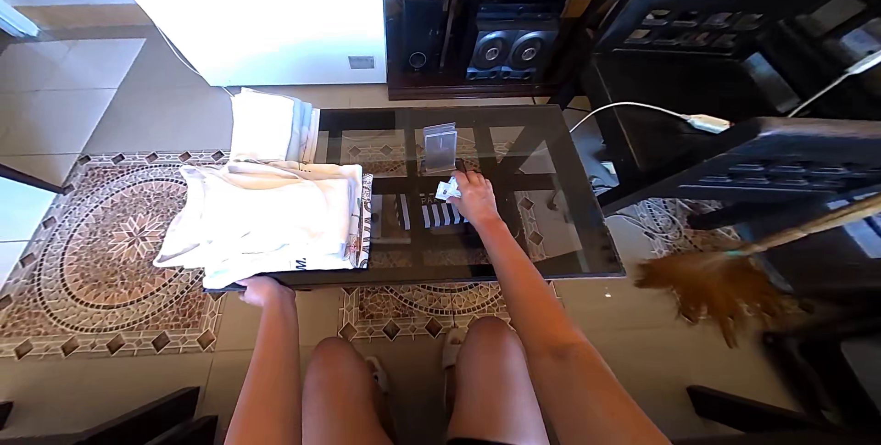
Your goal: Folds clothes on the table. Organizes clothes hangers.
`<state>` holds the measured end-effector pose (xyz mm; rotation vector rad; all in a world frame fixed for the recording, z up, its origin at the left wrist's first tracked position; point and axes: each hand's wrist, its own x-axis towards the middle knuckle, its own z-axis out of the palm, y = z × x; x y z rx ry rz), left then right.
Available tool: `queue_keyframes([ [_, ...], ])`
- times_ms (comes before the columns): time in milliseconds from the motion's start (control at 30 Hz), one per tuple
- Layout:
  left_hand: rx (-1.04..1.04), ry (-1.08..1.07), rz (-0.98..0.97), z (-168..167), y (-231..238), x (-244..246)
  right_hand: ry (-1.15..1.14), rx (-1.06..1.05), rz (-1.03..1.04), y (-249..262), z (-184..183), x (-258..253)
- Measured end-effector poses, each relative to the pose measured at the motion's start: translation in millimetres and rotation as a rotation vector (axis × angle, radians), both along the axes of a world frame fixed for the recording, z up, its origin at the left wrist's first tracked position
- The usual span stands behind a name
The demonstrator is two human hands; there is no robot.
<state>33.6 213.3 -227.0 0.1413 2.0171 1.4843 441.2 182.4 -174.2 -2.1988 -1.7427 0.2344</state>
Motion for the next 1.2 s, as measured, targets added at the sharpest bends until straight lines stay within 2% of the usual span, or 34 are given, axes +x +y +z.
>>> queue_keyframes([
  [100,-0.001,-0.006,-0.009,4.9,-0.8,1.1,0.001,0.078,0.052,-3.0,-6.7,3.9],
  [267,-0.005,-0.029,0.009,10.1,-0.4,2.6,-0.202,0.246,0.218,2.9,1.3,-13.3],
  [400,-0.015,-0.056,0.029,16.3,1.0,3.7,-0.035,-0.121,0.199,16.3,12.3,-29.2],
  [533,-0.039,-0.089,0.034,12.5,1.7,0.7,0.103,-0.343,0.118,29.5,24.3,-36.3],
  [633,-0.086,-0.093,0.039,13.5,2.8,2.0,0.167,-0.360,0.157,36.0,16.2,-32.1],
  [700,-0.111,-0.099,0.046,14.9,1.6,2.5,0.087,-0.348,0.171,36.2,21.4,-35.6],
  [833,-0.072,-0.140,0.049,20.3,0.2,-0.5,-0.016,-0.151,0.190,19.7,27.3,-48.8],
  [967,-0.112,-0.201,-0.244,23.1,-17.5,-21.2,0.022,0.097,0.274,-12.0,30.0,-53.4],
  [1067,-0.027,-0.312,-0.579,25.2,-65.3,-54.2,0.082,0.147,0.320,-47.8,33.7,-64.3],
  [1133,0.014,-0.122,-0.870,42.4,-121.7,-84.0,0.132,0.119,0.374,-75.2,31.8,-72.7],
  [1200,0.046,0.216,-1.075,61.1,-191.9,-119.9,0.141,0.064,0.417,-100.8,27.4,-81.4],
])
